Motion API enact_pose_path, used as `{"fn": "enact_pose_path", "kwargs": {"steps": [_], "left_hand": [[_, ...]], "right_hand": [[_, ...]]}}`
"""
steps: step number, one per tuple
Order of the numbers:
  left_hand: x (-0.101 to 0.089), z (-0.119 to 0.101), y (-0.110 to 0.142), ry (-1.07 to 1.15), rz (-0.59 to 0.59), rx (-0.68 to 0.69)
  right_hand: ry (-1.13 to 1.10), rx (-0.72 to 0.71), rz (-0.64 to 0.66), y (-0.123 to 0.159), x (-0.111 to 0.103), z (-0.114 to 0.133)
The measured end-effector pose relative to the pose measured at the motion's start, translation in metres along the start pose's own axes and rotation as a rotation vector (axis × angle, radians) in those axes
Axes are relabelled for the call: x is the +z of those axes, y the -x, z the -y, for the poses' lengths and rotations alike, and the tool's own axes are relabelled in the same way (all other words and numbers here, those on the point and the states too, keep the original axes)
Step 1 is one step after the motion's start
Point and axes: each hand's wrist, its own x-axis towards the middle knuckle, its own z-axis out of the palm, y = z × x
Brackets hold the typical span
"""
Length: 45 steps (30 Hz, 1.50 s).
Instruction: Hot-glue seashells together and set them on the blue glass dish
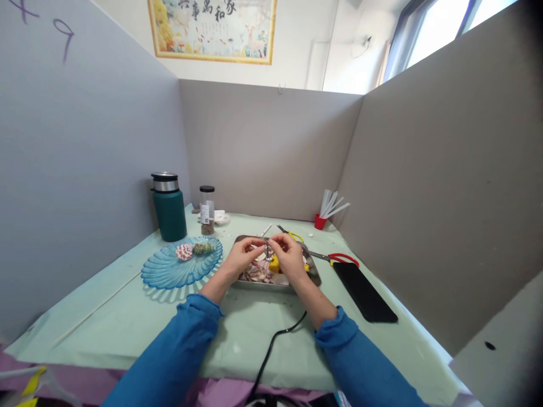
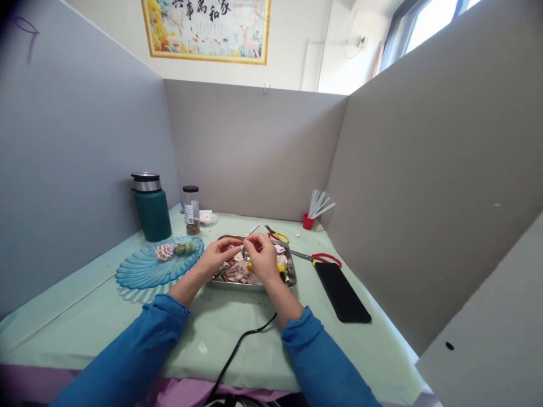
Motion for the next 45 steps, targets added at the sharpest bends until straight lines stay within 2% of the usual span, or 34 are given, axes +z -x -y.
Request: {"fn": "enact_pose_path", "kwargs": {"steps": [12, 19, 34, 45], "left_hand": [[-0.0024, 0.0096, -0.0057, -0.065, 0.128, 0.051], [-0.0009, 0.0059, -0.0033, -0.055, 0.069, 0.021], [-0.0005, 0.0036, -0.0019, -0.027, 0.095, 0.036], [-0.0006, 0.0006, -0.0003, -0.023, 0.08, 0.074]], "right_hand": [[-0.091, 0.025, 0.063, 0.0016, 0.0024, -0.0072], [-0.073, 0.025, 0.076, 0.002, 0.0021, -0.0075], [-0.078, -0.1, 0.114, 0.0011, 0.0018, -0.004], [-0.079, -0.062, 0.14, 0.001, 0.0032, -0.0083]]}}
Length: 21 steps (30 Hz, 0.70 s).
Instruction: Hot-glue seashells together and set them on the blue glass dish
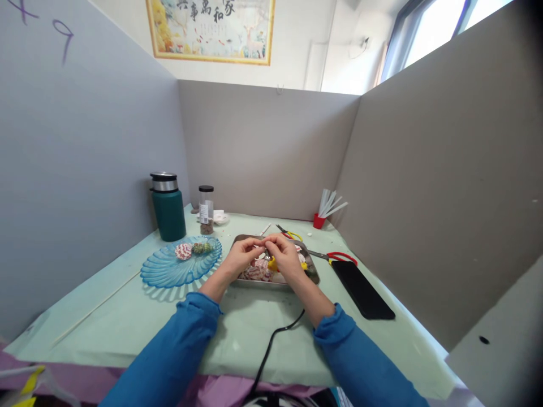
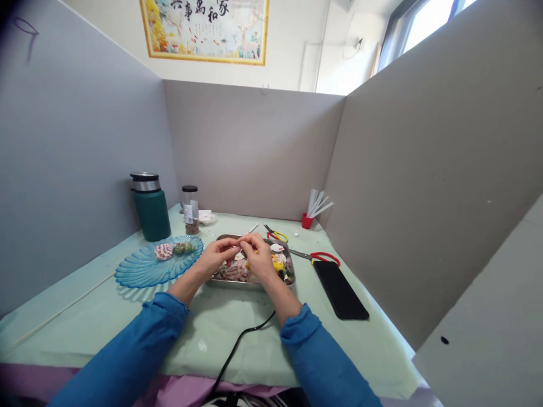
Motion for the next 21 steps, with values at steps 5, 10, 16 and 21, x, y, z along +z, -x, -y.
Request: {"fn": "enact_pose_path", "kwargs": {"steps": [5, 10, 16, 21], "left_hand": [[0.0006, -0.0025, 0.0002, 0.021, -0.011, -0.02], [0.0004, -0.0013, 0.0002, 0.032, -0.001, -0.037], [-0.0001, 0.0012, -0.0006, 0.022, 0.027, -0.034], [0.0004, 0.0025, -0.0019, 0.033, 0.027, -0.046]], "right_hand": [[-0.013, 0.027, 0.03, 0.0013, 0.0024, -0.0008], [-0.062, 0.056, 0.014, 0.001, 0.0033, -0.0032], [-0.023, 0.107, -0.053, -0.0013, 0.0008, -0.0049], [-0.011, 0.143, -0.087, -0.0016, -0.0002, -0.004]]}}
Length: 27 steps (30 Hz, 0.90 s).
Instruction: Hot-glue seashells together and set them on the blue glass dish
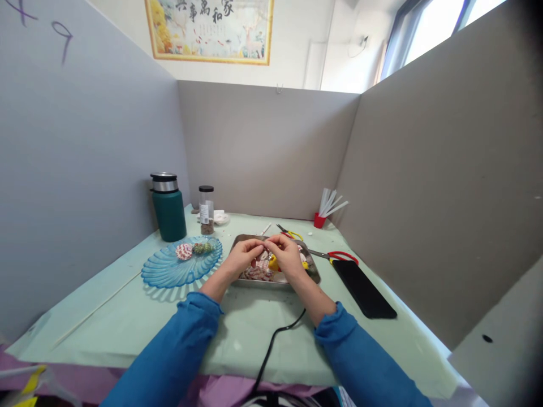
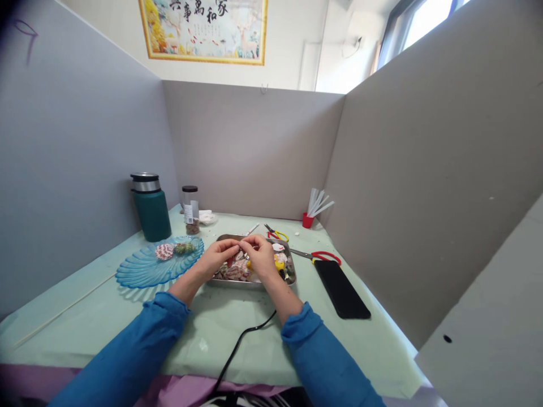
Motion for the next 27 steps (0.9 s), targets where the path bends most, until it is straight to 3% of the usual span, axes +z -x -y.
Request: {"fn": "enact_pose_path", "kwargs": {"steps": [15, 27], "left_hand": [[0.0002, -0.0038, 0.0014, -0.01, -0.043, 0.054], [-0.0005, -0.0013, 0.0006, -0.013, -0.039, 0.0]], "right_hand": [[-0.027, 0.047, -0.01, -0.0002, 0.001, -0.0026], [-0.01, 0.016, 0.015, 0.0003, 0.0016, -0.0045]]}}
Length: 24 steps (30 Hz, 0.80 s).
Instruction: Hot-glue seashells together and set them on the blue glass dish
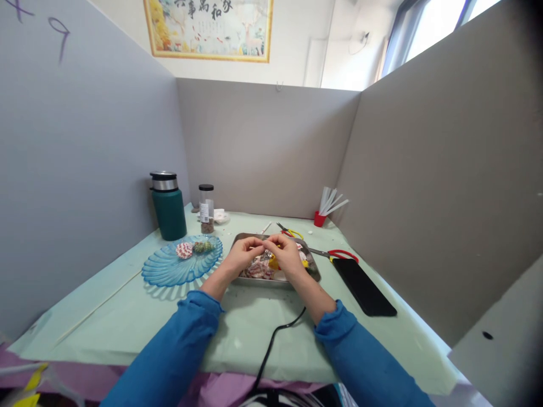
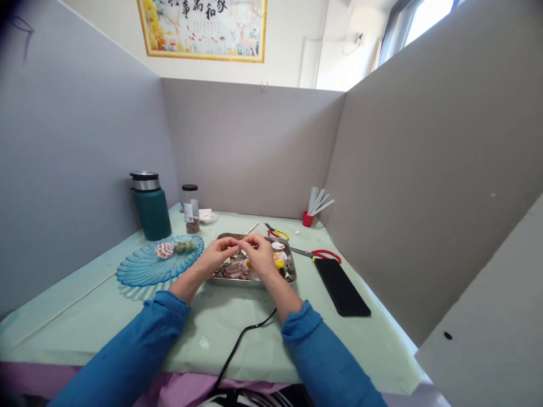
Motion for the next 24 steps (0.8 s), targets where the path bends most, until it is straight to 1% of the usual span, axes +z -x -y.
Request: {"fn": "enact_pose_path", "kwargs": {"steps": [9, 14, 24], "left_hand": [[-0.0021, 0.0008, 0.0002, 0.042, 0.02, 0.01], [-0.0024, 0.0029, -0.001, 0.036, 0.038, -0.003], [-0.0022, 0.0039, -0.0015, 0.092, 0.042, -0.058]], "right_hand": [[-0.005, -0.055, 0.0, -0.0009, -0.0013, 0.0018], [-0.043, -0.011, 0.003, -0.0001, -0.0004, 0.0034], [-0.121, 0.053, 0.0, -0.0001, 0.0004, 0.0054]]}}
